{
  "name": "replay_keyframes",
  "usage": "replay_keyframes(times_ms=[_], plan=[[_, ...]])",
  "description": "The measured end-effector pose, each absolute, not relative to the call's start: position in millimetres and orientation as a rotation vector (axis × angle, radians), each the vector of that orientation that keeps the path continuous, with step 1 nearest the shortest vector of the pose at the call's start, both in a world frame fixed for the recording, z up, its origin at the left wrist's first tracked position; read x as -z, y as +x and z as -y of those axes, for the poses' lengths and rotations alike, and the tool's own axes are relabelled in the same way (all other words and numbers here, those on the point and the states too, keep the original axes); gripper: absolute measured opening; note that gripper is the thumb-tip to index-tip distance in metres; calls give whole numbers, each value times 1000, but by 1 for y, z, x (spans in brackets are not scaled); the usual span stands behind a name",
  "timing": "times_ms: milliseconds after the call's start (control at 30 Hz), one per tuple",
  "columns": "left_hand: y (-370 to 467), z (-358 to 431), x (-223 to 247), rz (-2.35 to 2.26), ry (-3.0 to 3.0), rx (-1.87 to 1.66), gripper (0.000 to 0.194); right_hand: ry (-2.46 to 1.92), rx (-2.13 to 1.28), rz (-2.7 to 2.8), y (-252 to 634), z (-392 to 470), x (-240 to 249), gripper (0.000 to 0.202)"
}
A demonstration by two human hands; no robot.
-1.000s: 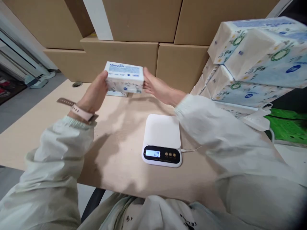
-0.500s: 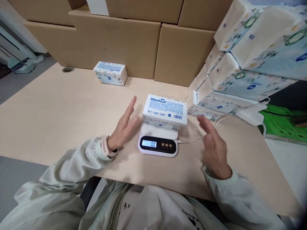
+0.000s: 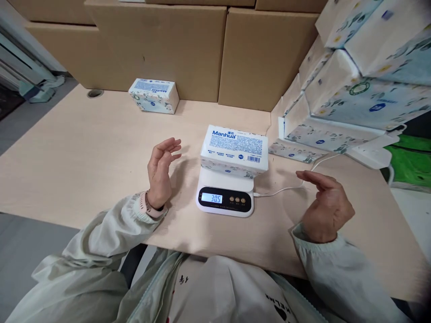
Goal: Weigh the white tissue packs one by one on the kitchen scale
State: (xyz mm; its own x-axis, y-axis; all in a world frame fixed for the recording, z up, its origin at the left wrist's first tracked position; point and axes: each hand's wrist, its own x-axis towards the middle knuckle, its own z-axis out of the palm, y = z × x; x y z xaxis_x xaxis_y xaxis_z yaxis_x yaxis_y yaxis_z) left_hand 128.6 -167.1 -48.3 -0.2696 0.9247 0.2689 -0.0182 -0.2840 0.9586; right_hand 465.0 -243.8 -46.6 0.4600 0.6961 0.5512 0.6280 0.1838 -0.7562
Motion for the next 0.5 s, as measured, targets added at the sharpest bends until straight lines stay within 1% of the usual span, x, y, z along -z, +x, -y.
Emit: replay_keyframes(times_ms=[133,300,500], plan=[[130,168,46,-1227,1262,-1642,37,-1368,77,1202,469,240,51,44],[128,168,46,-1211,1306,-1634,43,-1379,138,1187,470,239,54,50],[128,168,48,-1204,1293,-1645,42,-1321,169,1226,470,240,54,50]])
